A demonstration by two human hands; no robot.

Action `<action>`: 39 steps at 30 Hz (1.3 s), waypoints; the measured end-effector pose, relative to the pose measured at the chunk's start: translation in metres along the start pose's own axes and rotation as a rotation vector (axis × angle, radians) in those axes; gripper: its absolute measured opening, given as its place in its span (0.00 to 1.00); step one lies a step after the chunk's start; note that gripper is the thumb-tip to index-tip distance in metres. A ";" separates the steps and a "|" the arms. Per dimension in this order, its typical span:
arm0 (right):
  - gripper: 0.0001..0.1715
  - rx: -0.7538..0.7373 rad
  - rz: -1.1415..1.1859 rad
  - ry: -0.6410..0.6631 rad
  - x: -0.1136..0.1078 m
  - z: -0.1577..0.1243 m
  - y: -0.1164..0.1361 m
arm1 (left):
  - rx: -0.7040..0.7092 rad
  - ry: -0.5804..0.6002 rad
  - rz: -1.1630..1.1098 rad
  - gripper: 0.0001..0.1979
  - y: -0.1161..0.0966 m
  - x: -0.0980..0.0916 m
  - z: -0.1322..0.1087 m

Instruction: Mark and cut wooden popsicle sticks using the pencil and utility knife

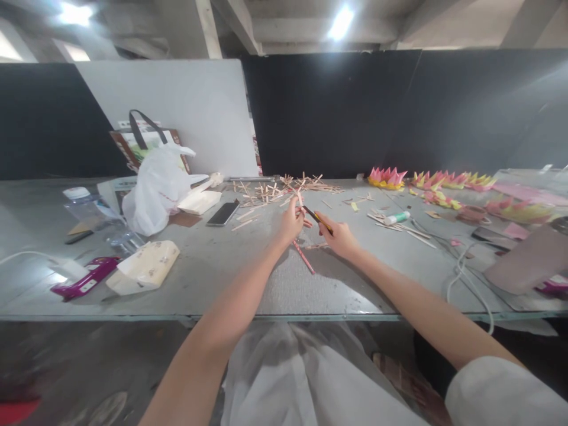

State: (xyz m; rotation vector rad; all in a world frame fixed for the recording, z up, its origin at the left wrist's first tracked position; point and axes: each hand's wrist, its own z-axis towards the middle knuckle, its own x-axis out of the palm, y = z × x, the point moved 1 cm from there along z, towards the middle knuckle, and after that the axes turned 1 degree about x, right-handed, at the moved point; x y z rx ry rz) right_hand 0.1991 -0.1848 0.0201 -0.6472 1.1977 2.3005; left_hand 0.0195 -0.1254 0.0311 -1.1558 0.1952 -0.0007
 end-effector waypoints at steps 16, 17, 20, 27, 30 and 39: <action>0.30 -0.011 -0.101 0.007 0.004 -0.002 -0.001 | 0.157 0.002 0.080 0.33 0.016 -0.004 0.006; 0.30 -0.018 -0.102 0.002 0.004 -0.002 -0.001 | 0.167 0.010 0.088 0.34 0.016 -0.005 0.006; 0.30 -0.041 -0.094 -0.016 0.006 -0.003 -0.001 | 0.170 0.018 0.110 0.36 0.016 -0.006 0.005; 0.30 -0.154 -0.070 -0.056 0.007 -0.003 -0.004 | 0.155 0.078 0.070 0.34 0.022 -0.008 0.008; 0.29 -0.156 -0.054 -0.057 0.007 -0.003 -0.006 | 0.164 0.089 0.118 0.31 0.020 -0.010 0.008; 0.31 -0.096 -0.008 -0.063 0.010 -0.004 0.002 | 0.134 0.088 0.177 0.31 0.010 -0.007 0.004</action>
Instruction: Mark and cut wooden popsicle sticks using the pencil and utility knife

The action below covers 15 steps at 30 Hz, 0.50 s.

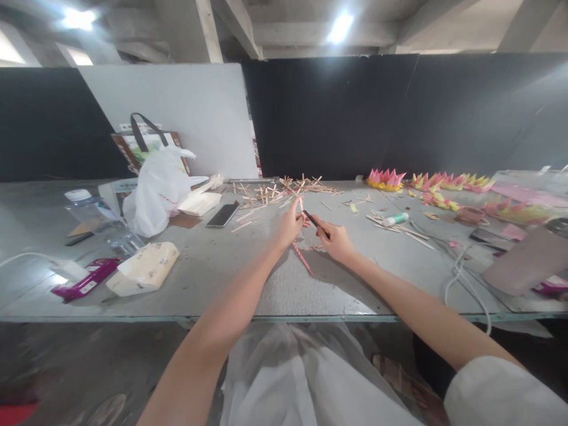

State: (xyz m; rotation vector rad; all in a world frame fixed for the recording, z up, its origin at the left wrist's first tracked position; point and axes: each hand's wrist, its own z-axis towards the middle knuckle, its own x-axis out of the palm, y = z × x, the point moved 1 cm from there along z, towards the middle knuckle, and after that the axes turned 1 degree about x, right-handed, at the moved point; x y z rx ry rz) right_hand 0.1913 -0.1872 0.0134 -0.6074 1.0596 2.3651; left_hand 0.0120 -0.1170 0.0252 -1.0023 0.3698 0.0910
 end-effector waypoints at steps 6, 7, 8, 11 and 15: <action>0.31 0.050 -0.007 -0.001 -0.002 0.001 0.006 | -0.020 0.042 0.068 0.32 -0.009 -0.004 -0.001; 0.31 0.065 -0.011 0.011 -0.003 0.002 0.006 | -0.015 0.059 0.118 0.32 -0.009 -0.005 -0.002; 0.31 0.081 -0.013 0.028 -0.004 0.002 0.006 | -0.017 0.080 0.162 0.32 -0.010 -0.006 -0.002; 0.31 0.120 -0.016 0.070 -0.006 0.004 0.006 | -0.053 0.114 0.176 0.32 -0.008 -0.006 -0.004; 0.32 0.143 -0.008 0.070 -0.004 0.005 0.005 | -0.111 0.072 -0.039 0.34 -0.003 -0.001 -0.006</action>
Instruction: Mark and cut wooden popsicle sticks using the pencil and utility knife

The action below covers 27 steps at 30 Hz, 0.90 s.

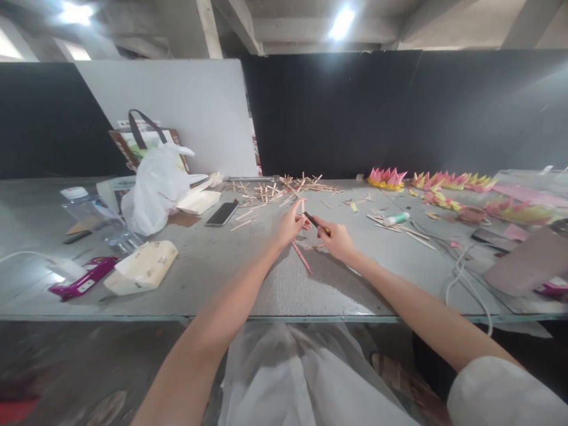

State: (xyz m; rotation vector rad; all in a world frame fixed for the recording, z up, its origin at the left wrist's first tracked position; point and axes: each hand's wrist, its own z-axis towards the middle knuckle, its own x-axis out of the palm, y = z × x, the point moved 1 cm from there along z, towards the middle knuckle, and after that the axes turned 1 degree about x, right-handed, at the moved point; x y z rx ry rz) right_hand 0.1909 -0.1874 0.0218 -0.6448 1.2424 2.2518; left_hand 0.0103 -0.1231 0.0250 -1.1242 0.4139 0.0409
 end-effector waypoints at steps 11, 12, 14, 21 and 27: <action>0.32 0.001 0.066 -0.045 0.002 -0.006 0.005 | 0.112 -0.005 0.081 0.30 -0.001 -0.003 0.002; 0.32 0.008 0.066 -0.046 0.001 -0.006 0.005 | 0.116 -0.002 0.117 0.30 -0.002 -0.004 0.002; 0.32 0.018 0.069 -0.044 -0.001 -0.006 0.005 | 0.114 0.007 0.168 0.31 -0.003 -0.004 0.002; 0.31 -0.021 0.062 -0.090 -0.005 -0.007 0.010 | 0.146 -0.042 -0.090 0.33 -0.001 0.004 0.006; 0.32 -0.057 0.024 -0.100 -0.006 -0.009 0.013 | 0.188 -0.056 0.083 0.28 -0.006 0.000 0.007</action>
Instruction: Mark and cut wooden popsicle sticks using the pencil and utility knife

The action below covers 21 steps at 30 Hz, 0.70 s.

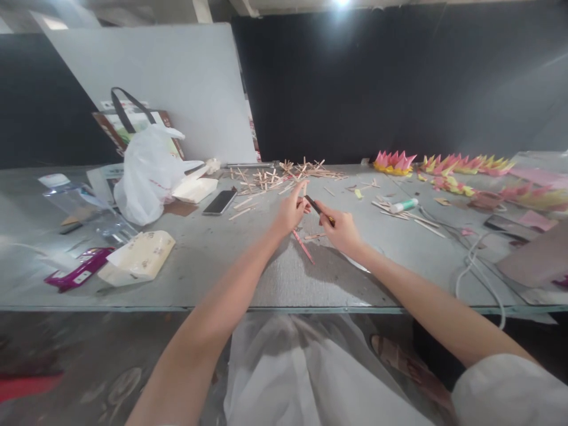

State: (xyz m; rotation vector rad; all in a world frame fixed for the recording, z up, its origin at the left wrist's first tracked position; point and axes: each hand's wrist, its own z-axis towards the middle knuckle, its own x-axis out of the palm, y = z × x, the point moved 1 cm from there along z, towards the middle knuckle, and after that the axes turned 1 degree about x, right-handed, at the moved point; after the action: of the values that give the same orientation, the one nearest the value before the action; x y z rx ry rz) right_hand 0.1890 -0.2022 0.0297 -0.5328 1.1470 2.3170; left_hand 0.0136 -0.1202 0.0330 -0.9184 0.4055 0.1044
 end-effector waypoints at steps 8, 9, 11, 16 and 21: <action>0.33 -0.037 -0.023 -0.012 0.001 -0.002 0.000 | -0.016 -0.045 -0.121 0.35 0.003 0.004 0.001; 0.33 -0.037 -0.027 -0.008 0.001 -0.002 -0.001 | -0.005 -0.038 -0.071 0.34 0.003 0.003 0.001; 0.33 -0.033 -0.033 0.006 0.002 -0.002 -0.003 | 0.026 -0.003 0.047 0.31 0.002 -0.001 0.001; 0.33 -0.035 -0.030 0.026 0.003 -0.001 -0.006 | -0.002 0.005 0.049 0.32 0.003 -0.002 -0.001; 0.32 -0.046 -0.022 0.017 0.002 0.002 -0.003 | -0.015 -0.014 -0.145 0.32 0.008 0.002 0.001</action>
State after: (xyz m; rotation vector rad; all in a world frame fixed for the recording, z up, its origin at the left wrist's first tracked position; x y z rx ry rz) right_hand 0.1887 -0.1988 0.0279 -0.5796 1.0925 2.3296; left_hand 0.0136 -0.1148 0.0260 -0.9585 0.3243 -0.0183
